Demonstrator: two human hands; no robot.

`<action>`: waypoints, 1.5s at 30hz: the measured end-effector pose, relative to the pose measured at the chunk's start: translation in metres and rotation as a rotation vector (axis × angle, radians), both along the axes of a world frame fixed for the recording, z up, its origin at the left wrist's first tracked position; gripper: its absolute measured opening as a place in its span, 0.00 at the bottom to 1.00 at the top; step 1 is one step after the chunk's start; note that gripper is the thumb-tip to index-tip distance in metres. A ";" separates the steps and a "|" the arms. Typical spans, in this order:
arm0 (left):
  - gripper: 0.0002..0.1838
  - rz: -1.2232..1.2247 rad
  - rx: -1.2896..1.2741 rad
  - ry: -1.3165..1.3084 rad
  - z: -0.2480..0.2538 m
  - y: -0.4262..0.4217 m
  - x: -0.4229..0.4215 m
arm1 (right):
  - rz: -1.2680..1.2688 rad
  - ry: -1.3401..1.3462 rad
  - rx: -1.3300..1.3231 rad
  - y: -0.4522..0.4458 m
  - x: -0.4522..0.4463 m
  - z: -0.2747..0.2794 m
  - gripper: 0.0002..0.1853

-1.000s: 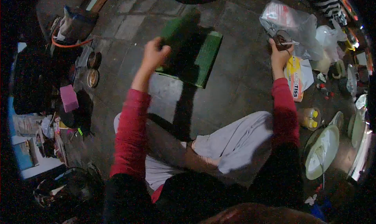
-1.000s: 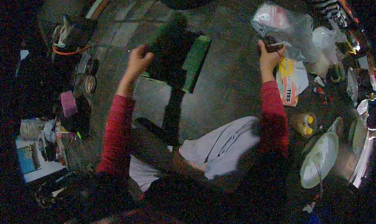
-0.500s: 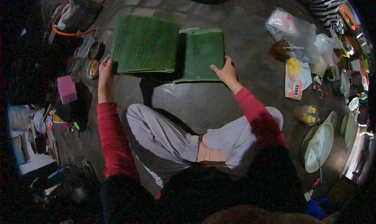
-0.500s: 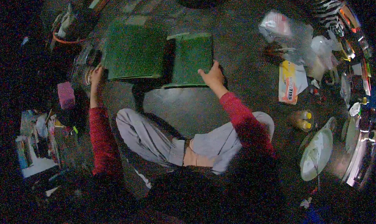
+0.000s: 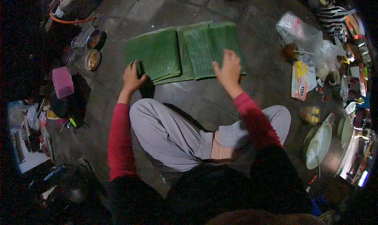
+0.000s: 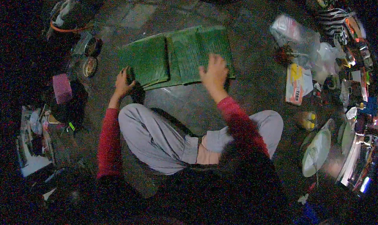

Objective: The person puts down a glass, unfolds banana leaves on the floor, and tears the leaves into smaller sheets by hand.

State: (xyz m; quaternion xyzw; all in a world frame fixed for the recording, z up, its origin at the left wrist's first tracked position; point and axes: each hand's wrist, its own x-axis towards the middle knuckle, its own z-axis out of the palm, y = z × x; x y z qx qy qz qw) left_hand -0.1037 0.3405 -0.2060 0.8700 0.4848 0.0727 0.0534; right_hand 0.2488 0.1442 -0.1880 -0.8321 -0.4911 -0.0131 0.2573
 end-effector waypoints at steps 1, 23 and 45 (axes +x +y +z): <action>0.40 -0.101 -0.045 0.094 0.014 -0.005 0.018 | 0.075 0.061 -0.029 0.005 -0.022 0.008 0.37; 0.39 -0.207 -0.202 -0.058 0.087 0.019 0.076 | -0.069 0.265 0.155 -0.062 0.189 0.112 0.25; 0.34 0.444 0.081 -0.135 0.088 -0.047 -0.267 | -0.144 0.098 -0.418 -0.119 0.276 -0.005 0.30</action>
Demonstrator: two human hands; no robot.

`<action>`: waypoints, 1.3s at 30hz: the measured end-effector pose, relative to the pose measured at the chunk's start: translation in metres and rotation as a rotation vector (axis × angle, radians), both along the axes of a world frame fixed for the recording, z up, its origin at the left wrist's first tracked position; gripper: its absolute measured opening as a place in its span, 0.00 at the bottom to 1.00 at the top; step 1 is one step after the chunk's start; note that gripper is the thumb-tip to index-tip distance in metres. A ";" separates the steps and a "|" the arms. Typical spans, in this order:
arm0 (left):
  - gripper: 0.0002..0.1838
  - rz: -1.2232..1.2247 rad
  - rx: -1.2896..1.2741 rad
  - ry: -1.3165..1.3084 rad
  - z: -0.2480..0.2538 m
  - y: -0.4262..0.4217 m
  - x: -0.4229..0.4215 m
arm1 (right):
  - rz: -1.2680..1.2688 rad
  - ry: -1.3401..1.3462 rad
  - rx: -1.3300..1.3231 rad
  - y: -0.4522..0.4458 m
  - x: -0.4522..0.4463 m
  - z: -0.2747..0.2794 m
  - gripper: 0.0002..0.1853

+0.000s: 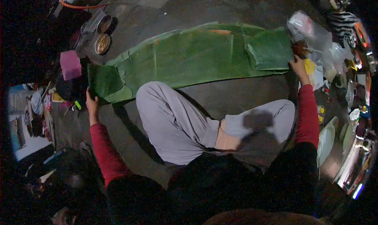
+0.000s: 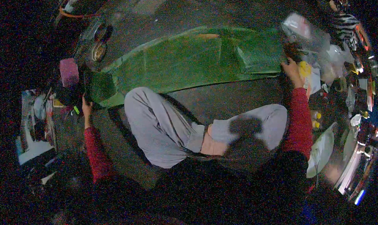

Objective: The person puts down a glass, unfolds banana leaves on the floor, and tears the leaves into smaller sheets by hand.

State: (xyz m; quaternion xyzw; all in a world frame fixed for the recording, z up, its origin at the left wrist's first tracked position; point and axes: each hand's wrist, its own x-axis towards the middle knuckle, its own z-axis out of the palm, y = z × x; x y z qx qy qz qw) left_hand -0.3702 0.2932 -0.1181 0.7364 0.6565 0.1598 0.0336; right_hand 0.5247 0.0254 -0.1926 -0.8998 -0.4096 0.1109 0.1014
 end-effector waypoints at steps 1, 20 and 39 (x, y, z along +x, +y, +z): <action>0.35 0.007 -0.065 -0.078 -0.005 -0.004 -0.006 | 0.009 0.001 -0.001 0.003 -0.012 0.002 0.30; 0.36 -0.738 -0.326 0.172 -0.056 -0.015 0.240 | 0.145 -0.114 0.275 0.052 -0.158 0.022 0.24; 0.32 -0.654 -0.495 -0.242 -0.096 -0.023 0.236 | -0.073 -0.085 0.644 0.020 -0.099 0.056 0.22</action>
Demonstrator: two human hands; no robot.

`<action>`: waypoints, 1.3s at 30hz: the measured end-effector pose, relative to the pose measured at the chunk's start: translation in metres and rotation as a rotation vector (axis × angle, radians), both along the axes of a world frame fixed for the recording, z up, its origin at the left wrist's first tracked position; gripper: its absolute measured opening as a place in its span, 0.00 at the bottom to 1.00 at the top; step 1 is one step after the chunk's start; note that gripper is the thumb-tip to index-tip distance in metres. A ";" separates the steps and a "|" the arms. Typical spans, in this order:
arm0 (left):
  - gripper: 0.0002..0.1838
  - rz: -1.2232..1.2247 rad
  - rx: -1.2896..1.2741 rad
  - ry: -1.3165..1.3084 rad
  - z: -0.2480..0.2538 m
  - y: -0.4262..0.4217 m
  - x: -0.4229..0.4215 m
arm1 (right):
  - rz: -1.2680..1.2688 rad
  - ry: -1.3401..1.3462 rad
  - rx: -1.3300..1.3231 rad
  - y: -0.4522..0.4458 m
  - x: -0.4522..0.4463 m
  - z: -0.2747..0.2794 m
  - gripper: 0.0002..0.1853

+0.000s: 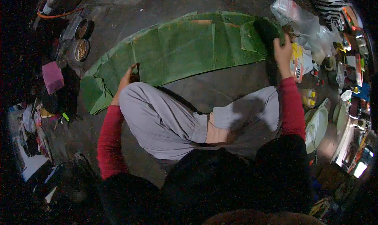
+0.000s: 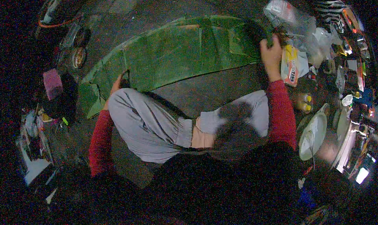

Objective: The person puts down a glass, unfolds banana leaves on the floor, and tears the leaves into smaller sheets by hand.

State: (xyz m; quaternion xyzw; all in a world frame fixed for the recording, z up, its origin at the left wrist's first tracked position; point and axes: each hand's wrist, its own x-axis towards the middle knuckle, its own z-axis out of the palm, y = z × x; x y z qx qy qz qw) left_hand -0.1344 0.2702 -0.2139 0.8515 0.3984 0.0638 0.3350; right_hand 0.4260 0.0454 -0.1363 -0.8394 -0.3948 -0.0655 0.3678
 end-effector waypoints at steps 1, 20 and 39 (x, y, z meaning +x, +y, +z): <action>0.31 0.279 -0.437 -0.290 0.016 -0.007 0.009 | 0.098 0.002 -0.041 0.002 -0.012 -0.006 0.22; 0.09 0.600 -0.245 -0.372 0.037 -0.011 -0.021 | 0.407 -0.138 -0.365 0.038 -0.108 -0.063 0.26; 0.19 0.644 -0.043 -0.174 0.042 0.009 -0.057 | 1.031 -0.429 -0.557 0.181 -0.161 -0.053 0.24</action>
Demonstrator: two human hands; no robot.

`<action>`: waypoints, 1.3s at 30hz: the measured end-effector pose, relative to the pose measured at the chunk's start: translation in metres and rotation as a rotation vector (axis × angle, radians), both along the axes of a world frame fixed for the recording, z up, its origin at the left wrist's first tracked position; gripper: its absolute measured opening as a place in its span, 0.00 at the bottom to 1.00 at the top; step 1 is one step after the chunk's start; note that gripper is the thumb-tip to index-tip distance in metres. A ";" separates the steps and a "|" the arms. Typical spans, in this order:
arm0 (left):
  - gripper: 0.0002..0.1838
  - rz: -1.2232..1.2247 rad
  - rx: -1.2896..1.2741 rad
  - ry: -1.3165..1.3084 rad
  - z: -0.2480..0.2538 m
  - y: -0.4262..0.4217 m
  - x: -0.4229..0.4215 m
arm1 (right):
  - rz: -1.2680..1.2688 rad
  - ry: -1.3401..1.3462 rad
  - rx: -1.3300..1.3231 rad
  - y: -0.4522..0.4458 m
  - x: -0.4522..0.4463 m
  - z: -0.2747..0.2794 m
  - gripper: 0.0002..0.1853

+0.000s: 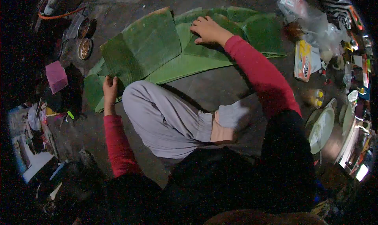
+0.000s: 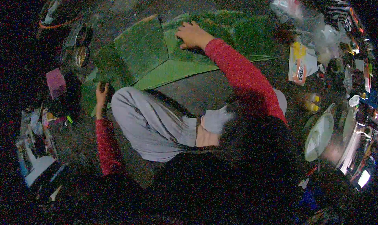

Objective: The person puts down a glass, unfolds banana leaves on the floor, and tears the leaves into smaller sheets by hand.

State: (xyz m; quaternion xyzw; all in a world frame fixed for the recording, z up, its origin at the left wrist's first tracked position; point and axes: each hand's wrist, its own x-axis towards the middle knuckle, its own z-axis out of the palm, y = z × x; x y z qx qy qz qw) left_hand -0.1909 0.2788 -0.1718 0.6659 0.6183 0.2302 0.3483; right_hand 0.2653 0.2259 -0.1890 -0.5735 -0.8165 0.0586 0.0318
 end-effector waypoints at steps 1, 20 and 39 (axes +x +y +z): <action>0.19 0.000 -0.001 0.003 -0.012 0.004 -0.011 | 0.000 0.003 -0.001 0.001 0.000 0.007 0.24; 0.12 0.103 -0.261 -0.281 -0.003 0.010 0.060 | -0.123 0.199 -0.095 -0.023 0.093 0.122 0.20; 0.28 -0.805 0.544 0.388 -0.044 -0.017 0.350 | -0.227 0.006 -0.314 -0.024 0.096 0.031 0.22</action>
